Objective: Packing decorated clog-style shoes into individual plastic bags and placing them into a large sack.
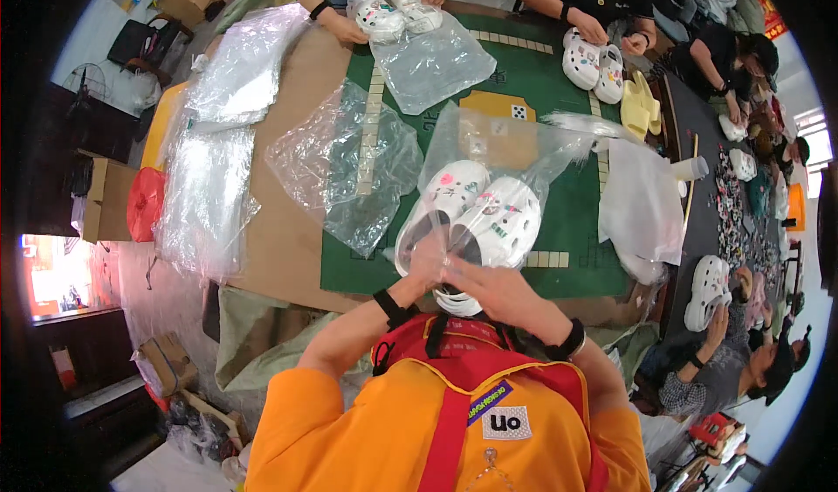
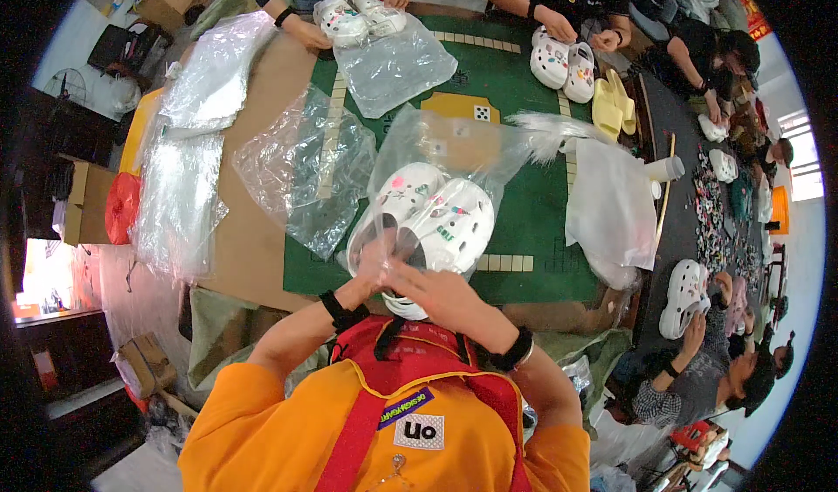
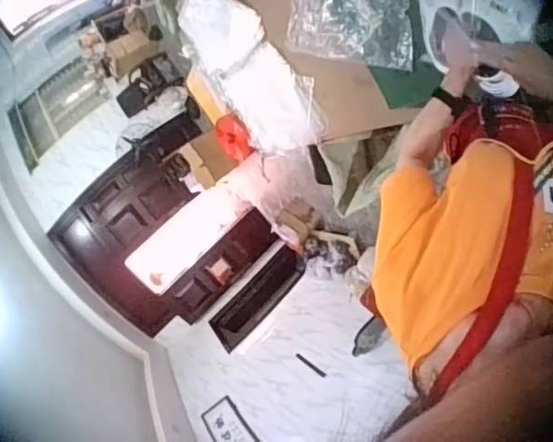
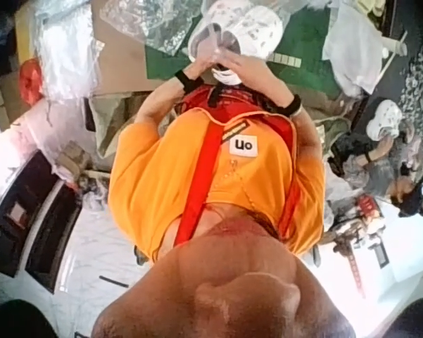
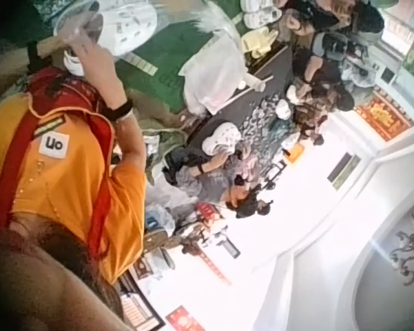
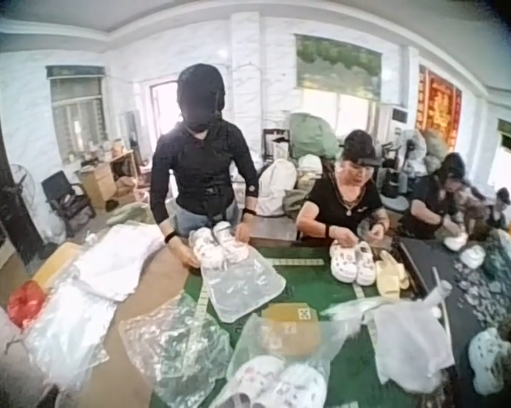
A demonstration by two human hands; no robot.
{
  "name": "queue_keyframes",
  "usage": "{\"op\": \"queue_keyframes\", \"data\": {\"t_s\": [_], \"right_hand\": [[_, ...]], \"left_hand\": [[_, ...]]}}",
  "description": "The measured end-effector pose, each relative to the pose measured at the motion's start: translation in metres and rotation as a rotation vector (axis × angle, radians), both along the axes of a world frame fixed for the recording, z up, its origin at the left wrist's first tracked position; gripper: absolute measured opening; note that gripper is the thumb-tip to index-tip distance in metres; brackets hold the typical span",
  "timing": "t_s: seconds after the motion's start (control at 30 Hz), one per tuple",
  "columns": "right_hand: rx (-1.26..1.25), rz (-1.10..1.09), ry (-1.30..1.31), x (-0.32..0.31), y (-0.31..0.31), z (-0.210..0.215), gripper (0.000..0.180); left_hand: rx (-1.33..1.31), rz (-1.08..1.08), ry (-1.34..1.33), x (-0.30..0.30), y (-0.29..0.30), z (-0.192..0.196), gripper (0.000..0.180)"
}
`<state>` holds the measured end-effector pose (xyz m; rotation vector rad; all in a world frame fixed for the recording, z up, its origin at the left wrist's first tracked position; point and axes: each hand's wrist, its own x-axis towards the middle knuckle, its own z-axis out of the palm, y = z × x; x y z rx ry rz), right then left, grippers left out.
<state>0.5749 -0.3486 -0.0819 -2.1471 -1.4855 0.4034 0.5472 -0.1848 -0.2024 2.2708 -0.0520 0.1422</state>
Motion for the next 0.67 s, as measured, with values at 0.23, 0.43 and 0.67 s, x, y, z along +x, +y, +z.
{"op": "queue_keyframes", "data": {"t_s": [0.23,0.43,0.67], "right_hand": [[0.087,-0.111,0.147,-0.022,-0.022,-0.004,0.060],[0.129,-0.327,0.189,-0.001,-0.006,0.000,0.054],[0.214,0.025,0.512,-0.020,-0.009,0.011,0.066]], "left_hand": [[0.024,0.298,0.048,0.008,-0.018,0.000,0.027],[0.053,0.201,0.064,0.020,-0.028,0.018,0.032],[0.036,0.348,0.059,0.049,-0.039,0.002,0.035]]}}
